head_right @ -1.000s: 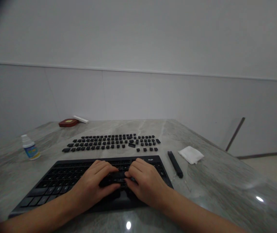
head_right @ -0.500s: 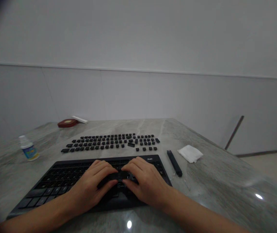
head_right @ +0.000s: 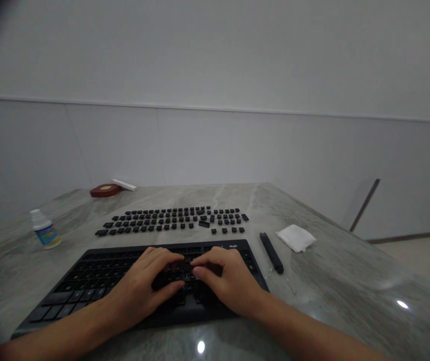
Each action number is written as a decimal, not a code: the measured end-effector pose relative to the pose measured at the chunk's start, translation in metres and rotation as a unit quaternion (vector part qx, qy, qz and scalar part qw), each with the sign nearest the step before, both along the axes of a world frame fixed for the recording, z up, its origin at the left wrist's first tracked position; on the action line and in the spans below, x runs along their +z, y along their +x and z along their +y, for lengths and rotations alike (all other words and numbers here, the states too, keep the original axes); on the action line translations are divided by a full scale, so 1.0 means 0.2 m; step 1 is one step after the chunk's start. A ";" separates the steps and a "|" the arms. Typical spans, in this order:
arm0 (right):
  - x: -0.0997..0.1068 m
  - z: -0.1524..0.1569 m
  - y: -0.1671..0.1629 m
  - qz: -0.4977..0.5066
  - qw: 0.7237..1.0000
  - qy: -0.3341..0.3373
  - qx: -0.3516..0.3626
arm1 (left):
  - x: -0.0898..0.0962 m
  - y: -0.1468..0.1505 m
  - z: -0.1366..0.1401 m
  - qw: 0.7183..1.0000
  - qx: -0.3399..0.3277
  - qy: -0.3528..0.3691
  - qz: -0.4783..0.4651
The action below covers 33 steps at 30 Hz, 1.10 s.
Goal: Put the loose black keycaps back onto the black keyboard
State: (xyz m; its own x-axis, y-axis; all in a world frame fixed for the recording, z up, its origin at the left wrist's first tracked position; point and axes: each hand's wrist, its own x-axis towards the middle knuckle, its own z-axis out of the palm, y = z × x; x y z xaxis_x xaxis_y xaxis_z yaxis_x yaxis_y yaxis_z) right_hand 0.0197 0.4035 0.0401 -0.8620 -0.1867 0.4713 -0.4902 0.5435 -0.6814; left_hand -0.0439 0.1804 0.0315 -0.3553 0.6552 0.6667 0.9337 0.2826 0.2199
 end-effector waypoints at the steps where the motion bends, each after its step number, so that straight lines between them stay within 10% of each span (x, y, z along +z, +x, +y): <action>1: 0.00 0.00 0.00 -0.042 0.999 -0.027 -0.011 | 0.00 0.00 0.00 1.000 0.004 -0.002 -0.002; 8: 0.01 0.02 -0.02 -0.133 0.986 -0.105 -0.014 | 0.00 0.01 -0.01 1.000 0.015 -0.015 -0.012; 33: -0.02 0.02 -0.02 0.029 0.995 0.063 0.067 | 0.02 0.00 0.00 0.999 -0.012 -0.037 -0.024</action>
State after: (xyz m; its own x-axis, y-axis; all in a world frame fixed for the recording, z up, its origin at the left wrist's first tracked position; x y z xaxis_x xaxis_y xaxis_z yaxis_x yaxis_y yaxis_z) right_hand 0.0166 0.4079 0.0369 -0.7973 -0.3584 0.4856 -0.6006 0.5503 -0.5800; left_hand -0.0441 0.1799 0.0352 -0.3693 0.7105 0.5990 0.9293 0.2779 0.2433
